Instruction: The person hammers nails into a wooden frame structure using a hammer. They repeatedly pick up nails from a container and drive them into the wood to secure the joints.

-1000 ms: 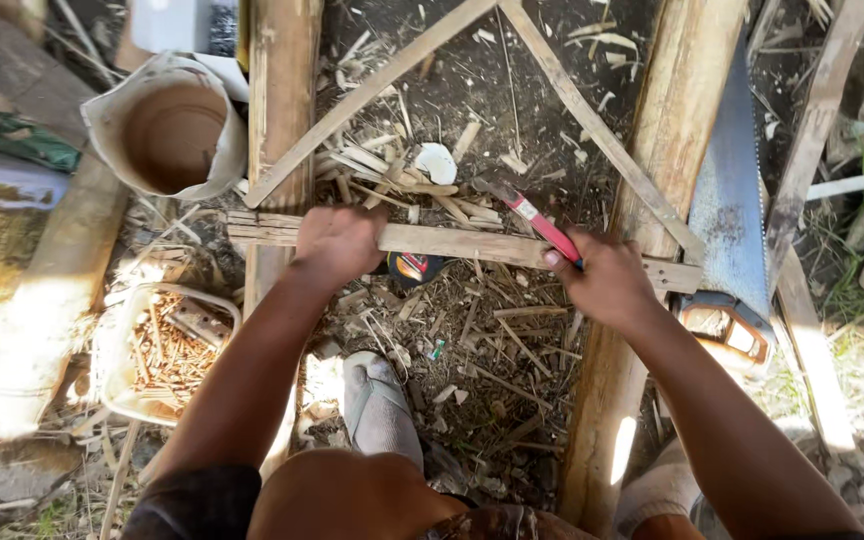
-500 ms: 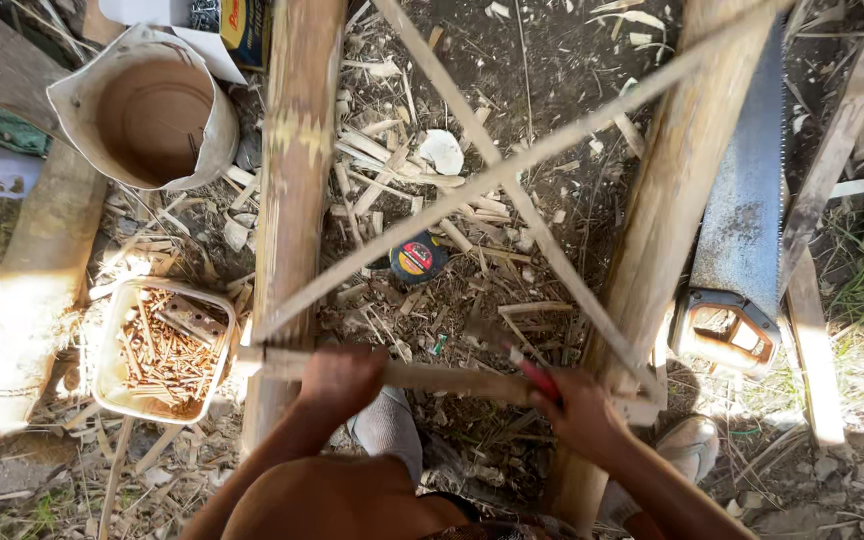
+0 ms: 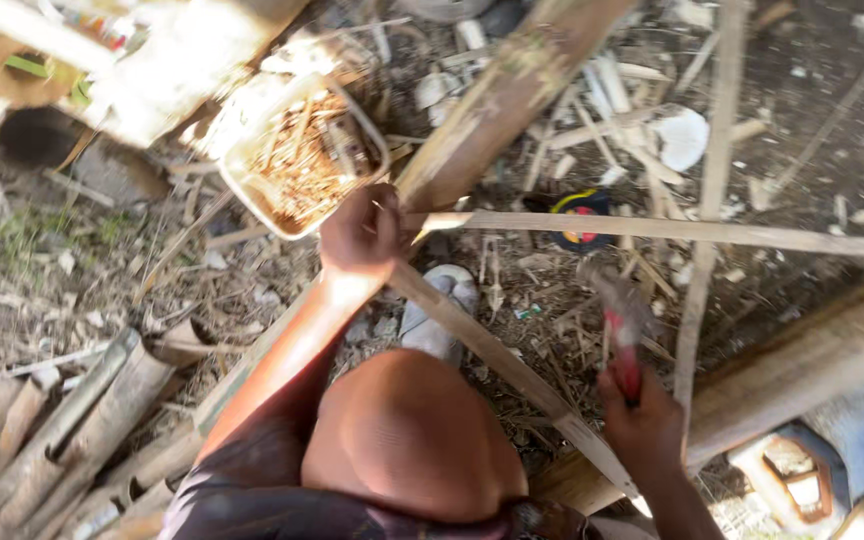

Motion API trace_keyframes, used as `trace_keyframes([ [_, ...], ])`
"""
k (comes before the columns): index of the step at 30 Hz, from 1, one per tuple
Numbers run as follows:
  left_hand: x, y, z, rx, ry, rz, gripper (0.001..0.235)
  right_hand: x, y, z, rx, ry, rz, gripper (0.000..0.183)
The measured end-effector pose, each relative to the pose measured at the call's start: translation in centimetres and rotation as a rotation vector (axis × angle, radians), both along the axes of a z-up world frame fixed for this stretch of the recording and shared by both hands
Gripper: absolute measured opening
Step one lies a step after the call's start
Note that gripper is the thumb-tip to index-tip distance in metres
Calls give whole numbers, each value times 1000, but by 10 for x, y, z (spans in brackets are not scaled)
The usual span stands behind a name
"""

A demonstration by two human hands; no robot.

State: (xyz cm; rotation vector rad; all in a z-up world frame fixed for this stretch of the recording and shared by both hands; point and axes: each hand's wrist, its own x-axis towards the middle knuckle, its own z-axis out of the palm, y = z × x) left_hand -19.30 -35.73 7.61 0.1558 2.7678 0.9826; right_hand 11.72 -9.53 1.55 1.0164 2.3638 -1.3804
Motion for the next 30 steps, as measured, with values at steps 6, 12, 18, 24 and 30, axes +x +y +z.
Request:
trace_keyframes([
  [6, -49, -64, -22, -115, 462, 108, 12, -70, -25, 19, -346, 144, 10, 42],
  [12, -67, -78, -48, -307, 461, 71, 11, -85, -64, 11, -227, -76, 87, 42],
  [18, -81, -74, -53, -360, 520, -59, 13, -92, -52, -2, -179, -60, 197, 44],
  [24, -95, -69, -56, -562, 430, -115, 10, -99, -55, 1, -191, 10, 185, 43],
  [30, -98, -54, -28, -797, 390, -236, 13, -108, -31, 2, -216, 6, 128, 39],
])
